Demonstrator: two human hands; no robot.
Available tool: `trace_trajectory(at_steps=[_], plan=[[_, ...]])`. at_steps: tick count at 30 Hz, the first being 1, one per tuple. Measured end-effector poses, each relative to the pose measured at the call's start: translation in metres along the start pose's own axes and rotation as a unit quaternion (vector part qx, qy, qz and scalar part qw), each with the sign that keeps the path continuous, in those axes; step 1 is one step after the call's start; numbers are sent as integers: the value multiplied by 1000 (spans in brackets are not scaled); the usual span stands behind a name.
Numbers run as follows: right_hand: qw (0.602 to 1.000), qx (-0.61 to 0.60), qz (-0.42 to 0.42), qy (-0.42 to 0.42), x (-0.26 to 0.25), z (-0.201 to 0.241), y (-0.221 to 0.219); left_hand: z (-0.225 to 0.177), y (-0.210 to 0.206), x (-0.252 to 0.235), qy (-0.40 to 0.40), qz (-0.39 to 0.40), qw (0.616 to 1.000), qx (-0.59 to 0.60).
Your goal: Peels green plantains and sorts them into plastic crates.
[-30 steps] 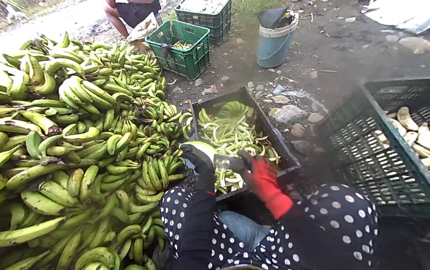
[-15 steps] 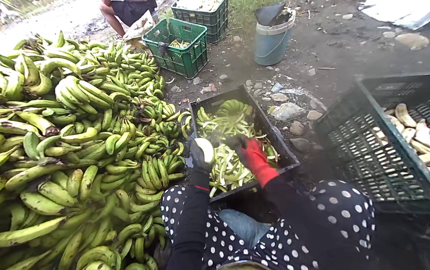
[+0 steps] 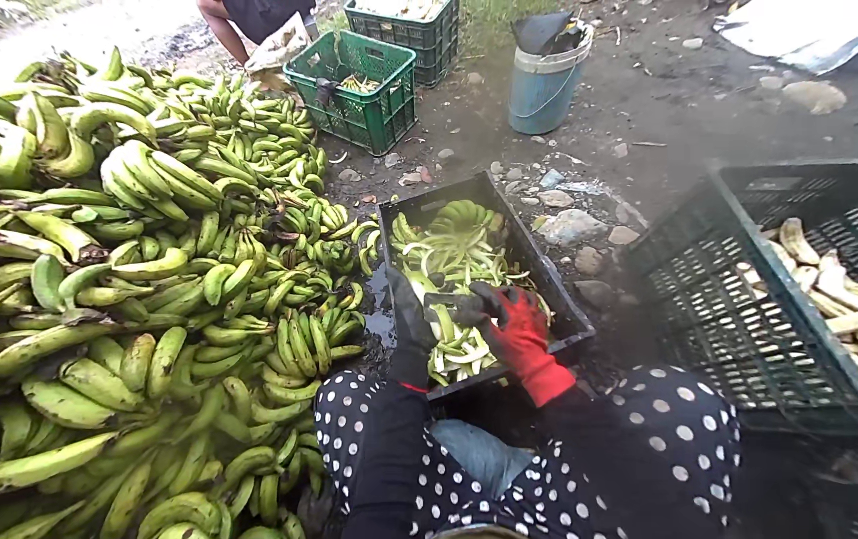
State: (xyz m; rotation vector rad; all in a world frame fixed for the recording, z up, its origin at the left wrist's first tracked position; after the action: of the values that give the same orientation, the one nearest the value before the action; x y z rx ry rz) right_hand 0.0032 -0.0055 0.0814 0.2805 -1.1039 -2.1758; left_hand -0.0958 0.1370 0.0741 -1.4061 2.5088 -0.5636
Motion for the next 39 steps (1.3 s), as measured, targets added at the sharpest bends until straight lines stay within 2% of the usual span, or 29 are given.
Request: trace_trajectory(at_steps=[3,5,8,10,12,14,16,18,21,23,25,28,31,33,35,36,39], plan=[[1000,17,5,6,4,4,1,1,12,2,25,30,998,-58],[997,3,60,-57,-4,11,2,-5,14,2,3,46,984,-172],[980,-29,134,-145,-36,8,-5,-11,6,6,-30,183,931,-316],[972,-9,181,-146,-55,11,-7,-19,-4,12,-26,257,904,-340],[969,14,190,-159,-66,14,-9,-21,-9,9,8,290,894,-341],[972,0,165,-168,-74,12,-12,-15,-8,2,37,262,929,-260],[979,-32,139,-144,-71,14,-7,-10,-5,-4,77,141,983,-94],[986,-29,138,-87,-53,18,-2,-11,-1,-8,103,41,992,62],[993,14,118,21,-17,10,-6,-2,20,-9,95,44,983,152],[994,13,79,77,1,-1,-10,0,25,-5,133,8,977,165],[994,14,68,84,9,-6,-7,0,26,0,156,-13,974,164],[992,35,116,29,8,1,-5,-2,19,8,141,-19,987,80],[985,6,166,-55,-8,9,-16,-9,11,13,64,8,997,-28],[977,-31,183,-104,-23,11,-26,-3,13,10,18,18,992,-124],[968,-42,205,-139,-35,17,-25,-4,7,15,4,36,985,-171],[965,-41,210,-149,-38,21,-22,-8,5,18,7,44,986,-159],[971,-51,182,-150,-44,23,-10,-20,2,19,63,-5,998,-29]])
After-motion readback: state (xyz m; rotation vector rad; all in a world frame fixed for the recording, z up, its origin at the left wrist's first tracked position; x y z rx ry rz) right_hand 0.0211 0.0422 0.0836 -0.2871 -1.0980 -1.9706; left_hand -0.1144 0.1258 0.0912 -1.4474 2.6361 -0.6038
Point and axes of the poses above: each hand's wrist, its own x-axis away from the middle knuckle, its own y-axis out of the back of the hand, z = x × y, the point moved 4 cm from there along -x, towards the middle knuckle, and after that the axes turned 10 degrees about -y, right-handed, at the moved point
